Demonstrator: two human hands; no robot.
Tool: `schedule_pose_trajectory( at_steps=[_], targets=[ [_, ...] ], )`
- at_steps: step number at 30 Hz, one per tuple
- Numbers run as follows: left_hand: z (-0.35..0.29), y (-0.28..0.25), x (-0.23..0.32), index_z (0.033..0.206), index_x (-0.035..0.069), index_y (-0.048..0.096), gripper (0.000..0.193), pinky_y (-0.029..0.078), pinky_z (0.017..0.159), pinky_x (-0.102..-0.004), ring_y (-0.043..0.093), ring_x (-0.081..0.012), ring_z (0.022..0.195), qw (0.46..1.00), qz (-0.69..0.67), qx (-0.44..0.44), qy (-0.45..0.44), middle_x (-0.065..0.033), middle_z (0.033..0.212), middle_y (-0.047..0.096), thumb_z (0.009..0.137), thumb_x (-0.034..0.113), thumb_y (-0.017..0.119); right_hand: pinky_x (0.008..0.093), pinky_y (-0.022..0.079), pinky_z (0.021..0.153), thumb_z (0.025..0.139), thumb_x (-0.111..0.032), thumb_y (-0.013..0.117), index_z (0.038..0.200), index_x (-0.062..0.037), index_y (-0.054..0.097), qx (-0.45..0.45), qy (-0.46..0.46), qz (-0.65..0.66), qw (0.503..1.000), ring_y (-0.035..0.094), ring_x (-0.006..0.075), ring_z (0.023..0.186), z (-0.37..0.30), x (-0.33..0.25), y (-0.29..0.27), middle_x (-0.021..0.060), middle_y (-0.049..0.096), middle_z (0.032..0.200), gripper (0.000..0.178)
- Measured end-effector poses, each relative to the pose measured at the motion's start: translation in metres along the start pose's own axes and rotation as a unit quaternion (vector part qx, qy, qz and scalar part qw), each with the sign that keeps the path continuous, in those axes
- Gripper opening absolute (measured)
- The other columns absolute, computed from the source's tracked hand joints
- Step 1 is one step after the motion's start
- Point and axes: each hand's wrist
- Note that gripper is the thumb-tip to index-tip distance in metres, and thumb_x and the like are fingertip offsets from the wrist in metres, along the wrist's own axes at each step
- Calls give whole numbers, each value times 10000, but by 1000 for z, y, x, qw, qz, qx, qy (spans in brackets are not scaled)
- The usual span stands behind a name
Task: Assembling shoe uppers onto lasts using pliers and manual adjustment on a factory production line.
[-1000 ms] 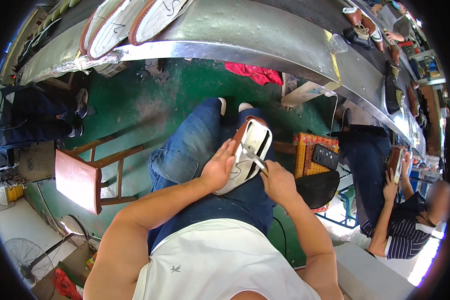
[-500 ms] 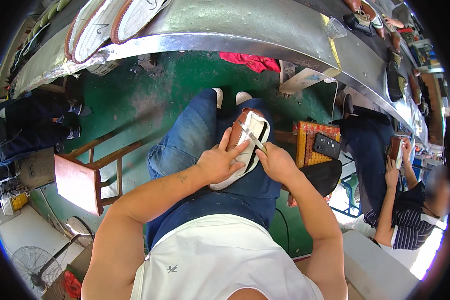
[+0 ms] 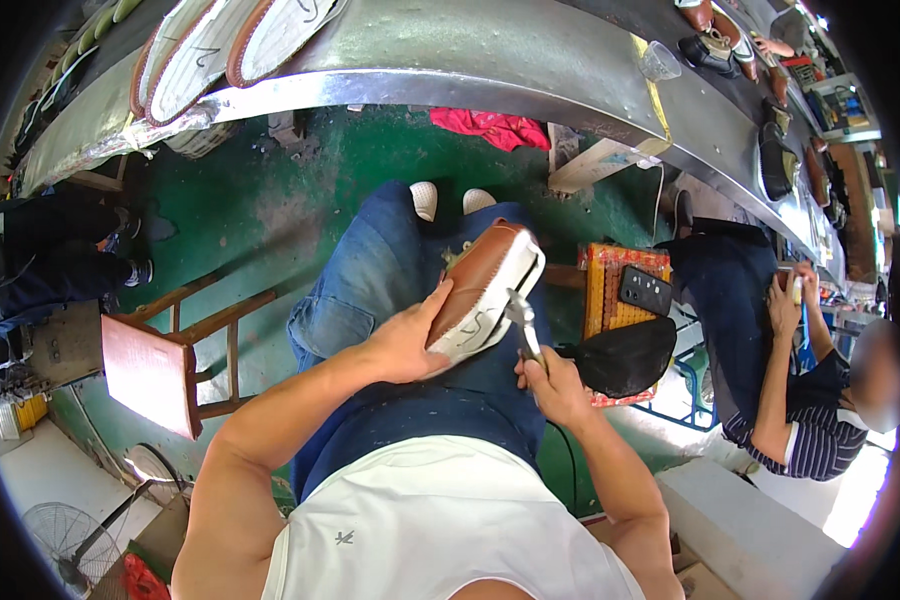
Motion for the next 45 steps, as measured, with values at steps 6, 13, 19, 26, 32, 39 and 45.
schedule_pose_trajectory(
  at_steps=[6,13,19,26,32,39,45],
  targets=[
    [-28,-88,87,1367,43,459,754,548,920,-383,700,-331,1082,953,86,158,243,-186,1202,692,725,90,851,294,533,703,1048,-223,526,1200,62,562,113,28,247,962,645,137,784,-22,24,8,81,664,969,325],
    [79,-73,96,1227,-12,610,545,543,847,-343,668,-175,932,995,-42,80,36,-125,1107,709,909,414,733,279,518,684,983,-137,593,1182,18,586,69,38,152,985,629,103,758,-29,6,0,64,661,913,252],
    [77,20,-29,1370,23,591,604,520,973,-358,656,-213,1074,818,-561,-19,-124,-119,1234,682,1091,514,379,452,529,856,955,-164,629,1146,47,593,-47,12,-43,998,664,449,960,-13,-54,-31,256,680,983,287],
    [64,51,-30,1462,19,496,635,439,1063,-329,578,-194,1196,892,-446,74,2,-131,1358,604,1104,507,305,526,490,915,972,-214,598,1106,82,571,-149,6,-214,965,626,481,1039,28,-96,-52,320,653,1079,326],
    [51,48,-43,1552,39,364,676,400,1107,-334,522,-195,1271,835,-550,-8,-21,-128,1416,545,1096,534,307,553,497,839,976,-268,597,1022,43,595,-164,-6,-273,948,648,480,914,50,-96,-36,292,676,910,314],
    [62,34,-19,1585,56,309,741,416,1100,-355,519,-205,1287,841,-540,27,21,-104,1455,521,1024,438,605,449,538,694,996,-264,607,1088,19,607,-34,23,-37,998,684,374,804,32,-33,21,190,677,830,298],
    [64,40,-20,1596,88,304,759,427,1096,-352,524,-197,1292,844,-536,23,0,-96,1456,527,997,379,669,213,418,456,1054,-284,560,1091,-40,619,-128,190,357,906,621,71,734,29,-19,30,29,609,811,254]
  ],
)
Point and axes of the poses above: each hand's wrist, its own z-axis towards the middle knuckle, its own y-axis out of the palm, x = y × z
